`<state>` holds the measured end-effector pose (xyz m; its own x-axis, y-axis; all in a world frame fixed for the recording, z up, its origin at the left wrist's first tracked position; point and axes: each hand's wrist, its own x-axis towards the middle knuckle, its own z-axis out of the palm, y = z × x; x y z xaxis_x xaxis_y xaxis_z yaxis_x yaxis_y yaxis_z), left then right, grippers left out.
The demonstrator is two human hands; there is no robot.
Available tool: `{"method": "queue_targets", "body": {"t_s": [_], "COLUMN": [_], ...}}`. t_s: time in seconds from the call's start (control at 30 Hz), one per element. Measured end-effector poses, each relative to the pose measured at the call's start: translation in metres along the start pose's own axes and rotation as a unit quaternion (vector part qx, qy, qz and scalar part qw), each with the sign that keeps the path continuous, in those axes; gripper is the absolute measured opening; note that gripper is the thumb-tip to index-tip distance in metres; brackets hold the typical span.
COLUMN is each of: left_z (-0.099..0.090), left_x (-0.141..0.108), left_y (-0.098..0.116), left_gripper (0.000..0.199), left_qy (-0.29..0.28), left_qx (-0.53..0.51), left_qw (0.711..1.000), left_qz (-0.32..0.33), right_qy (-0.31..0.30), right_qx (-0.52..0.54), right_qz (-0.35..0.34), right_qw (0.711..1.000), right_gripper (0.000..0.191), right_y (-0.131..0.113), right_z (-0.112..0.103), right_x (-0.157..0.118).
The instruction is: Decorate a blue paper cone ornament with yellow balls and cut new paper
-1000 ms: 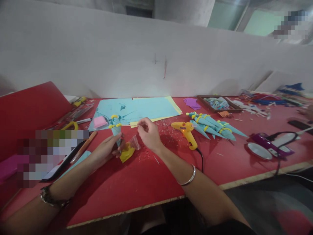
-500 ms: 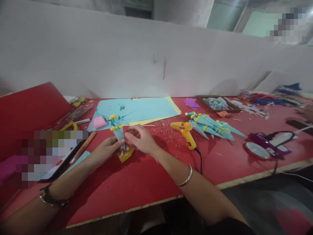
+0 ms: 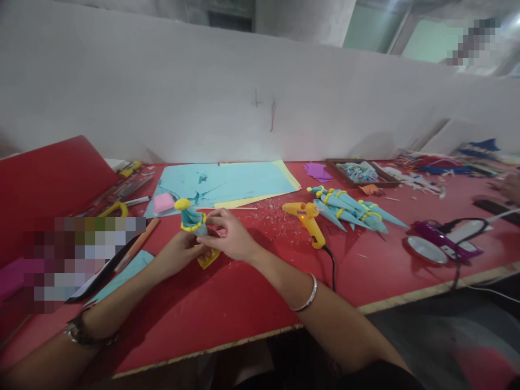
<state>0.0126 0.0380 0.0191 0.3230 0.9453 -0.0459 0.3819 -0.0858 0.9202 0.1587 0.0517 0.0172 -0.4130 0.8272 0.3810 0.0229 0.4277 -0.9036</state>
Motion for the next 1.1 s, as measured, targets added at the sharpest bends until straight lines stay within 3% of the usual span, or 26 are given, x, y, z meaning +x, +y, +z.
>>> {"method": "queue_targets", "body": {"t_s": [0.23, 0.53, 0.87, 1.1], "left_z": [0.0002, -0.0006, 0.0001, -0.0011], "left_x": [-0.0023, -0.0019, -0.0021, -0.001], "left_y": [0.0043, 0.001, 0.0034, 0.0015], "left_gripper": [0.027, 0.031, 0.036, 0.035], "left_qy": [-0.027, -0.069, -0.073, -0.063], "left_qx": [0.045, 0.01, -0.015, -0.008], "left_qw": [0.997, 0.997, 0.997, 0.998], "left_qz": [0.056, 0.042, 0.027, 0.022], "right_qy": [0.063, 0.022, 0.041, 0.006], "right_qx": [0.089, 0.122, 0.14, 0.117], "right_qz": [0.039, 0.067, 0.105, 0.066], "right_qw": [0.993, 0.99, 0.984, 0.991], "right_gripper": [0.022, 0.025, 0.024, 0.023], "right_y": [-0.001, -0.0024, -0.009, -0.006], "right_z": [0.001, 0.0008, -0.0008, -0.0009], "right_x": [0.0026, 0.0019, 0.0026, 0.0019]}}
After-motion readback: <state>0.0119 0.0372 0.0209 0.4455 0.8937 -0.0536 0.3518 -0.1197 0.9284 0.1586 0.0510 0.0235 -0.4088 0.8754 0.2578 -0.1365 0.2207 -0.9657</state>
